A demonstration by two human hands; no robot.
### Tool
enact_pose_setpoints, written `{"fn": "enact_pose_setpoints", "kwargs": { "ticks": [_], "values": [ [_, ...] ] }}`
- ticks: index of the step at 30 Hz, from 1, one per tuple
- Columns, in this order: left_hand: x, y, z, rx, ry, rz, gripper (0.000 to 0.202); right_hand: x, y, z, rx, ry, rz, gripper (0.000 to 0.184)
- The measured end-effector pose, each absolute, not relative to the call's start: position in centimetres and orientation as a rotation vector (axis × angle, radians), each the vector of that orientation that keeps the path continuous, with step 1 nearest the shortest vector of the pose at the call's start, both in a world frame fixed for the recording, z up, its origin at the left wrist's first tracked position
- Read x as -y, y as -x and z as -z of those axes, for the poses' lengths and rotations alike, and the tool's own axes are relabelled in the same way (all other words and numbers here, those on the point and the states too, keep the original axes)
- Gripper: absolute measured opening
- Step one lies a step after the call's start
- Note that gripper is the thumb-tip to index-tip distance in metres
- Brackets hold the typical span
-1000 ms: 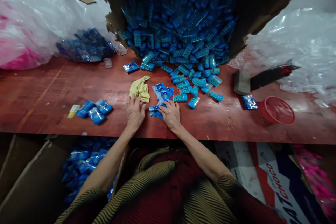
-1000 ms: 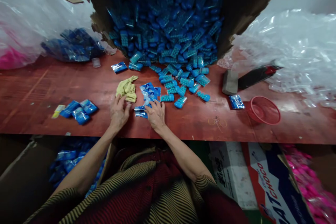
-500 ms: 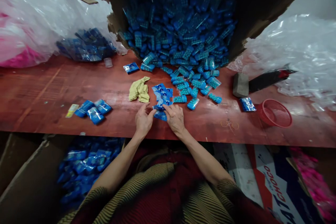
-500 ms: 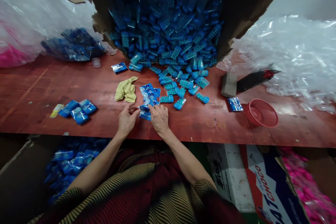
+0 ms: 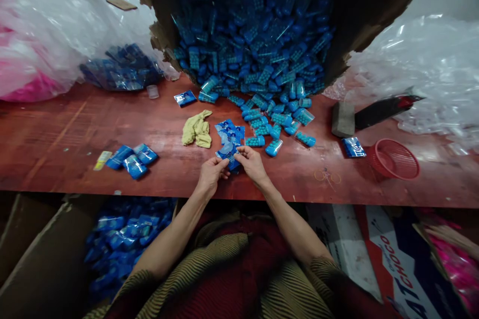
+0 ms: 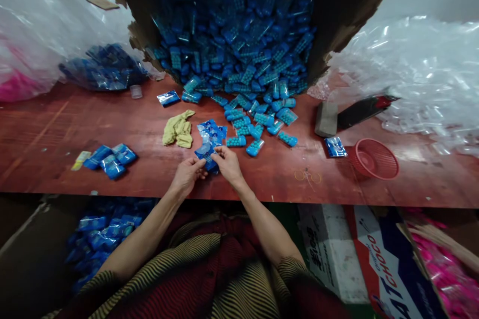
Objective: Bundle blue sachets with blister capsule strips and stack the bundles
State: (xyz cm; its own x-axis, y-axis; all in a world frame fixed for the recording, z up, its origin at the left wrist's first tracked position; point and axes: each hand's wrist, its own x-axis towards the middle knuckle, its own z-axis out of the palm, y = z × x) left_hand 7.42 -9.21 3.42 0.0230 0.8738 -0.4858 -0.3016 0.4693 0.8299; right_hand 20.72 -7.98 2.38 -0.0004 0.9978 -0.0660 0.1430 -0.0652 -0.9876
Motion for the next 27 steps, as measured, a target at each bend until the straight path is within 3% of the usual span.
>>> {"fn": "enact_pose_setpoints", "kwargs": {
  "ticks": [9,17,20,24,27],
  "values": [
    [12.3,-7.4,-3.4,-1.204,-0.465,-0.987,0.038,6.8,-20.2,-3.9,1.446,1.489,-0.942,0.017],
    [11.8,-7.3,-4.5,-1.187,-0.489,-1.119,0.042,7.3,-20.4,-4.6,1.554,1.237,-1.302,0.013],
    [11.1,-7.8,-4.3,-1.216,-0.416,-1.206,0.041,8.1,-20.2,-4.2,1.405,1.213,-1.379,0.022],
    [10.8,-8.6,-4.0,-1.225,-0.331,-1.232,0.043,8.6,-20.1,-3.3,1.339,1.273,-1.393,0.019],
    [10.8,-8.6,-3.9,-1.203,-0.343,-1.164,0.043,8.1,-20.2,-2.9,1.316,1.415,-1.242,0.031]
  ]
}}
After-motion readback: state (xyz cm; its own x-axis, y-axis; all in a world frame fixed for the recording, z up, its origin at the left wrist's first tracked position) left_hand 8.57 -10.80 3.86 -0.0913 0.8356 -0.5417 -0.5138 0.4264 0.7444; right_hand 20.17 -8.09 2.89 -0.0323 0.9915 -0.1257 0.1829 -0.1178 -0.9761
